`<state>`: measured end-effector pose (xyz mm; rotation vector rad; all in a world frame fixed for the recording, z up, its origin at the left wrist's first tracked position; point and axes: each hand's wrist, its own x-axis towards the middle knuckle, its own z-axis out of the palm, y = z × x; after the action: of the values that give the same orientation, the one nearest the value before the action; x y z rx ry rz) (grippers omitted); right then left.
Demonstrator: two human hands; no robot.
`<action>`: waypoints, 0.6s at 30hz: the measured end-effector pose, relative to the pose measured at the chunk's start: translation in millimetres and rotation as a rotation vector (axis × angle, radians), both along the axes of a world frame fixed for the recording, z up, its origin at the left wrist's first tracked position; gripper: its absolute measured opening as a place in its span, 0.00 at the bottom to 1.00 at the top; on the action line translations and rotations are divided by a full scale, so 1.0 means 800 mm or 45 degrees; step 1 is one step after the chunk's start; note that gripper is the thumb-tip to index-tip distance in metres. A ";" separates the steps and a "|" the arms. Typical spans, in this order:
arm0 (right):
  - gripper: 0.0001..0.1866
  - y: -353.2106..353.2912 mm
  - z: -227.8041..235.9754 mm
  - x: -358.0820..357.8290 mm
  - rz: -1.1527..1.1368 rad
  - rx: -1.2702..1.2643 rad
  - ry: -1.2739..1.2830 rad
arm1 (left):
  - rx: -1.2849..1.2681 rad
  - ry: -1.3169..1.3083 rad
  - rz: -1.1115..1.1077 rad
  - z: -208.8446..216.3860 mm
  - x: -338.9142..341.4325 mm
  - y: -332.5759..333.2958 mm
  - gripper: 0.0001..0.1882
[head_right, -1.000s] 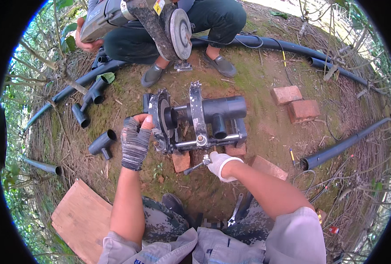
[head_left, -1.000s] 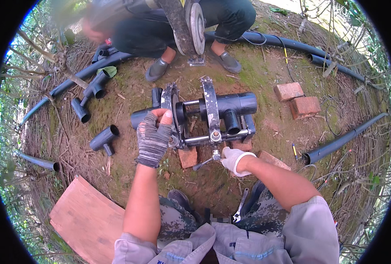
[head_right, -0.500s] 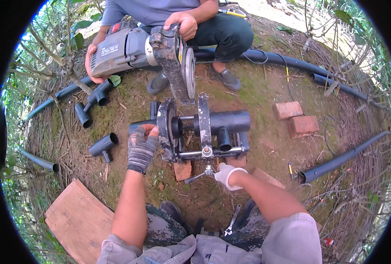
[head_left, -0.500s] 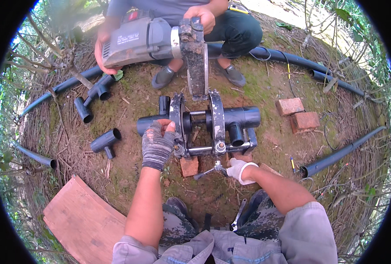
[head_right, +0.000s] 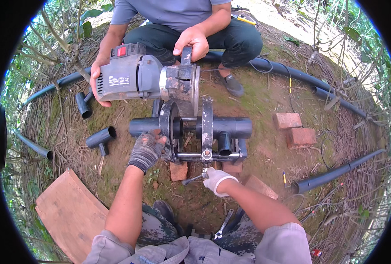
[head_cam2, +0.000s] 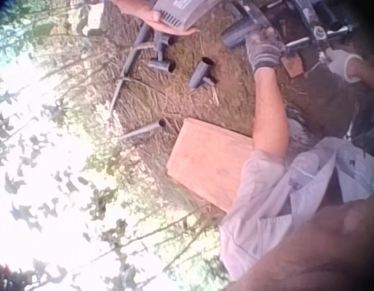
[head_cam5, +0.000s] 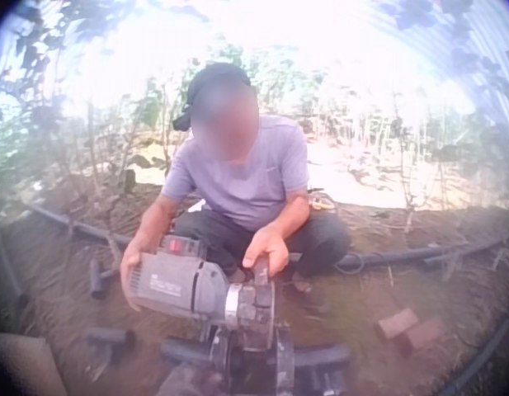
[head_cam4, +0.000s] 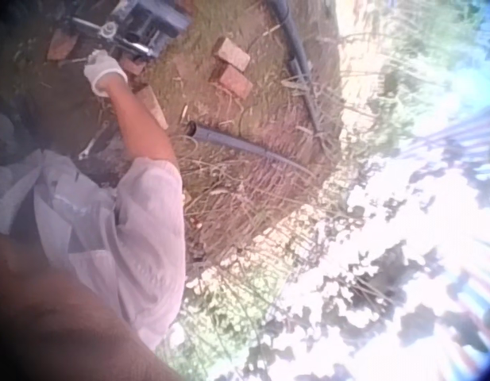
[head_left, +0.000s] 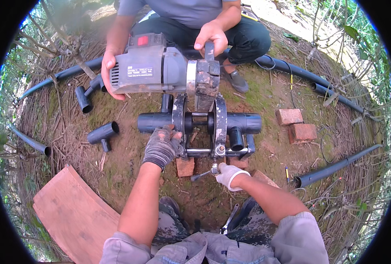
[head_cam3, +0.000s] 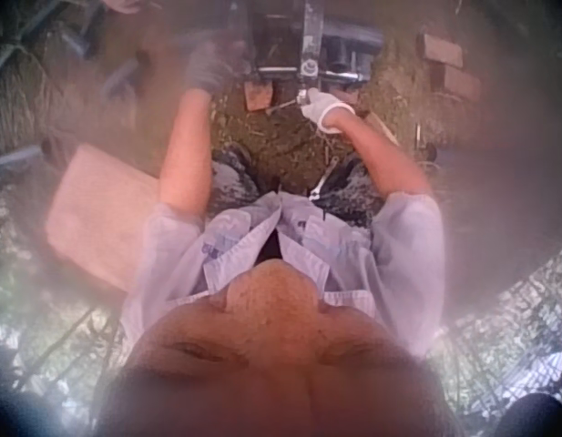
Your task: The person assembles a pipe fitting using a pipe fusion machine, tightening bolts and aligning the components. Another person assists by handing over parts and operating the fusion tool.
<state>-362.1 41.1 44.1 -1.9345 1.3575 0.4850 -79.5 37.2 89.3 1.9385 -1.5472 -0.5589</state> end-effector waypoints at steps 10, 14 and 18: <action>0.19 0.039 -0.095 0.071 0.126 0.029 -0.305 | 0.023 0.200 0.081 -0.007 0.007 -0.004 0.19; 0.20 0.037 -0.202 0.072 -0.091 0.097 -0.147 | 0.062 0.165 0.027 0.005 -0.003 -0.007 0.20; 0.27 0.061 -0.221 0.034 -0.190 -0.014 0.173 | 0.053 0.019 0.002 0.002 0.003 -0.004 0.21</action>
<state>-334.7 89.6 -132.5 -1.8200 1.5810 0.5450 -76.9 34.0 91.0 1.9621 -1.5364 -0.6080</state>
